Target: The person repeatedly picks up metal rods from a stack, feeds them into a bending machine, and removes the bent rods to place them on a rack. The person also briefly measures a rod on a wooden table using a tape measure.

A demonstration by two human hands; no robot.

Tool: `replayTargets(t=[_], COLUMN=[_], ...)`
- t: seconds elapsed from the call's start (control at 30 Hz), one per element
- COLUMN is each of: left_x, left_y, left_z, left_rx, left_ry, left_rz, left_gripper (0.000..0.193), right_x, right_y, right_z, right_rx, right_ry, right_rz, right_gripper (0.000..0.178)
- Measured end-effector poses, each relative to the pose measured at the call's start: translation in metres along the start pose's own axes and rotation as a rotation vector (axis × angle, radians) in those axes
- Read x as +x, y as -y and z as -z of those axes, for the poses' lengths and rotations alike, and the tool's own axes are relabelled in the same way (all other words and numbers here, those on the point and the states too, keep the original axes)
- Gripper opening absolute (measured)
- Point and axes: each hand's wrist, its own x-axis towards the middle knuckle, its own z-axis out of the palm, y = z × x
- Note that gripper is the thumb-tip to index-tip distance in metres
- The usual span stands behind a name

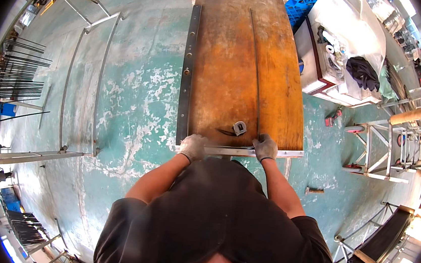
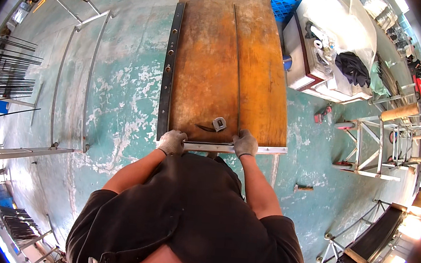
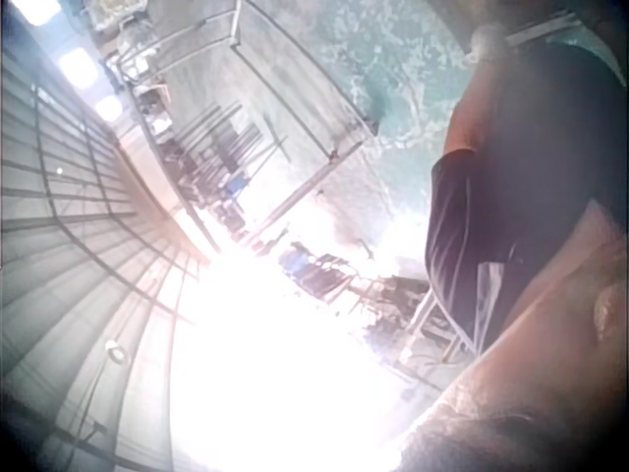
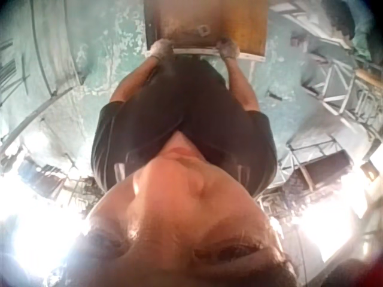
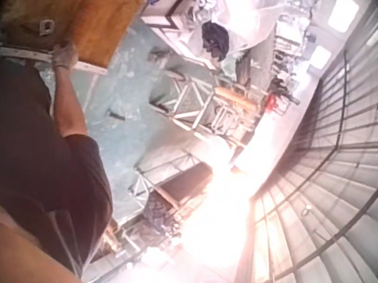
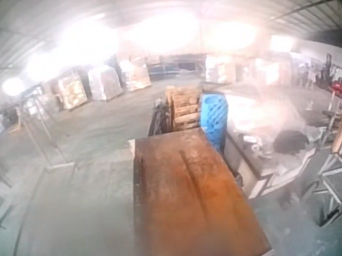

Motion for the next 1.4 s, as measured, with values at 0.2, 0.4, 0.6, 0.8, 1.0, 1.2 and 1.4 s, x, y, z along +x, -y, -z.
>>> replayTargets(t=[0.2,0.4,0.6,0.8,1.0,1.2,1.4], left_x=[-0.004,0.001,0.006,0.006,0.007,0.012,-0.012], left_y=[0.002,0.003,0.008,0.01,0.005,0.022,0.012], left_z=[-0.006,-0.015,-0.019,-0.02,-0.013,-0.035,-0.016], left_rx=[0.037,0.111,0.134,0.105,0.076,0.07,-0.176], left_ry=[-0.053,-0.015,-0.064,-0.088,-0.045,0.011,-0.17], left_rz=[-0.067,-0.115,-0.14,-0.139,-0.116,-0.107,0.032], left_gripper=[0.014,0.011,0.011,0.013,0.017,0.027,0.015], right_x=[0.002,0.003,0.002,-0.001,0.001,0.005,0.003], right_y=[0.007,0.007,0.007,0.008,0.001,0.002,-0.002], right_z=[-0.006,-0.009,-0.01,-0.009,-0.014,-0.013,-0.019], right_rx=[-0.137,-0.082,-0.042,0.002,0.003,-0.048,-0.024], right_ry=[-0.03,-0.074,-0.106,-0.101,-0.104,-0.1,-0.12], right_rz=[-0.091,-0.122,-0.112,-0.105,-0.091,-0.089,-0.084], right_gripper=[0.043,0.037,0.034,0.032,0.032,0.032,0.035])
